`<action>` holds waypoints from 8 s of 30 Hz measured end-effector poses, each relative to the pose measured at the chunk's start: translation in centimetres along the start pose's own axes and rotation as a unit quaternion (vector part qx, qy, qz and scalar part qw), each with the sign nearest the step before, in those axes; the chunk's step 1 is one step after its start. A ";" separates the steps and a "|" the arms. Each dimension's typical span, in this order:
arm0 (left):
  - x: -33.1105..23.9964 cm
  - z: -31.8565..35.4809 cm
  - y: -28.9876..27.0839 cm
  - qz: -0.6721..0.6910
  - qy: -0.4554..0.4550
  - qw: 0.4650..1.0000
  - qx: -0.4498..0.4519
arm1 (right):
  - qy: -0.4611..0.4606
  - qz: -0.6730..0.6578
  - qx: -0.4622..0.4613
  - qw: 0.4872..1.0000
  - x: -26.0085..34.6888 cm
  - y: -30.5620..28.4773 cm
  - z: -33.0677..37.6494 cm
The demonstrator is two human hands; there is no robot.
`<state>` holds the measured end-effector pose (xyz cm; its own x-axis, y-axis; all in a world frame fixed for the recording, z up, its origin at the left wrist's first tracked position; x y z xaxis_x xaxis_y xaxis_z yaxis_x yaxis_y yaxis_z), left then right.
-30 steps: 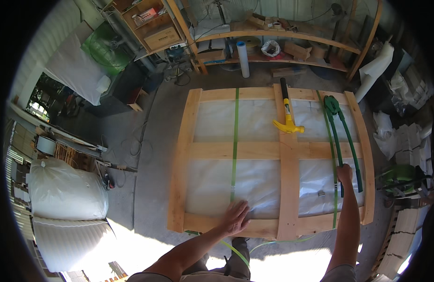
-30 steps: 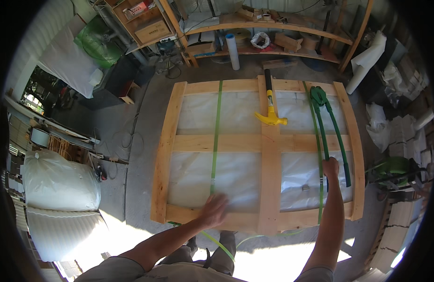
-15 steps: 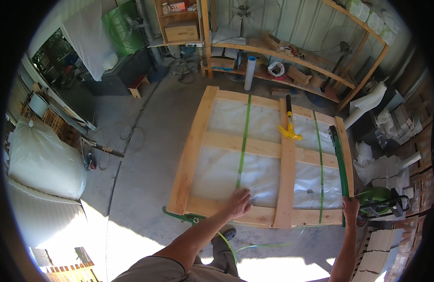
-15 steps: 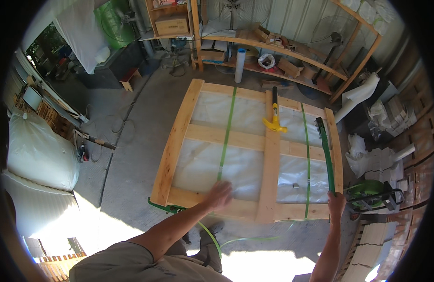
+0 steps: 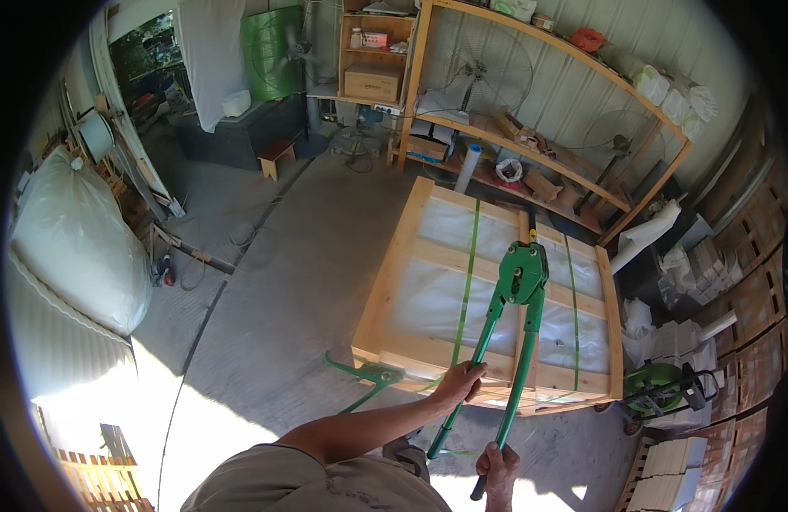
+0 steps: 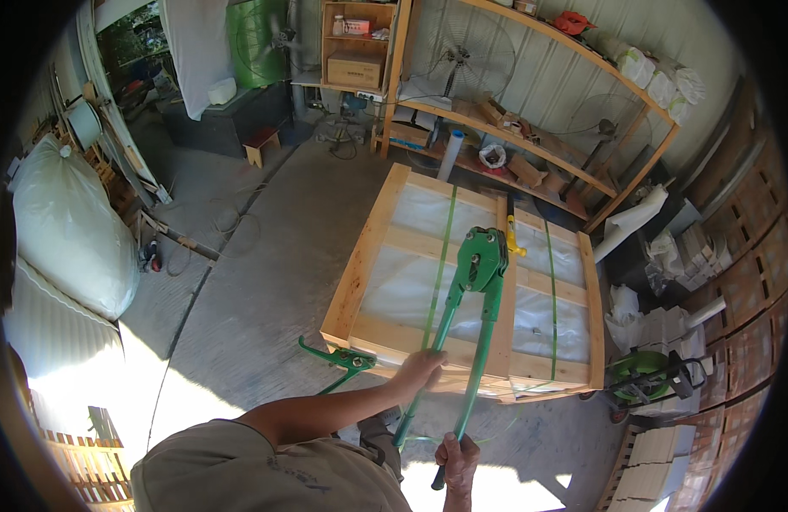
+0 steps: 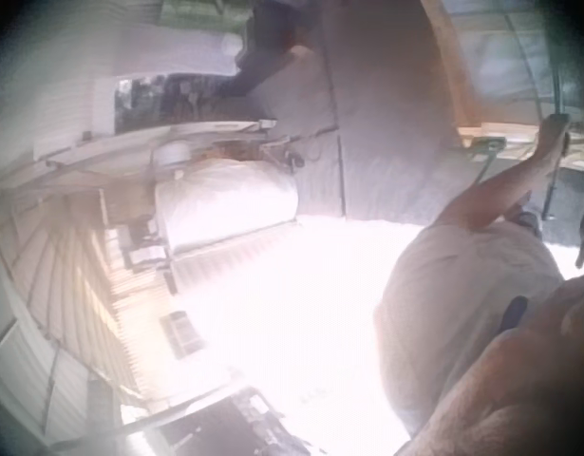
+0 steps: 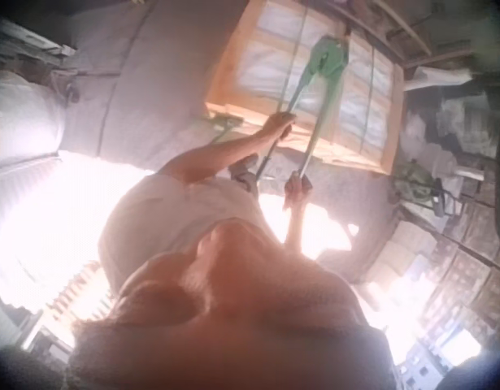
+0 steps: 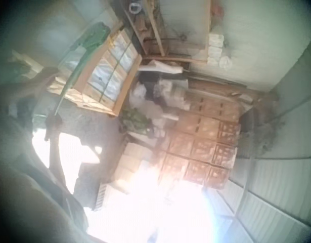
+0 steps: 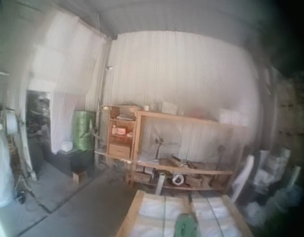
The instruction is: The person secures a wooden crate with green straps using a manual tensioner and a hammer. They wrap straps around the crate, tighten them with the tensioner, and hammer nails to hold the straps in place.
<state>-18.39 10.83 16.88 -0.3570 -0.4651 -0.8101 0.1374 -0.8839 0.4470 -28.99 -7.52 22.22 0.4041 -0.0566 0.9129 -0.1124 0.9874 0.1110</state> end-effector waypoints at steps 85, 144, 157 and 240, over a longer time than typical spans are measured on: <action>47.7 3.7 -20.9 -0.499 -0.174 0.799 -0.286 | 0.430 0.244 0.052 0.868 -20.7 2.6 -14.1; 60.4 0.4 -26.2 -0.503 -0.114 0.763 -0.388 | 0.640 0.400 0.023 0.655 -20.4 14.4 -22.4; 58.7 0.4 -24.4 -0.532 0.062 0.759 -0.370 | 0.653 0.339 -0.007 0.677 -19.8 14.9 -22.5; 51.1 9.4 -24.6 -0.516 -0.368 0.752 -0.183 | 0.494 0.534 0.217 0.651 7.9 5.5 -14.5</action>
<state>-48.72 9.31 -31.93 -0.8439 0.5105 -0.1650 -0.3666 -0.7732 -0.5174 -13.28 -0.45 24.37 0.2483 0.9620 -0.1140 -0.9673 0.2398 -0.0828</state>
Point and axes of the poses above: each hand's wrist, its own z-axis away from the middle knuckle, its own y-axis out of the palm, x = y × z, the point moved 4 cm from there along -z, towards the middle knuckle, and after that the axes turned 3 degrees about -z, right-handed, at the moved point
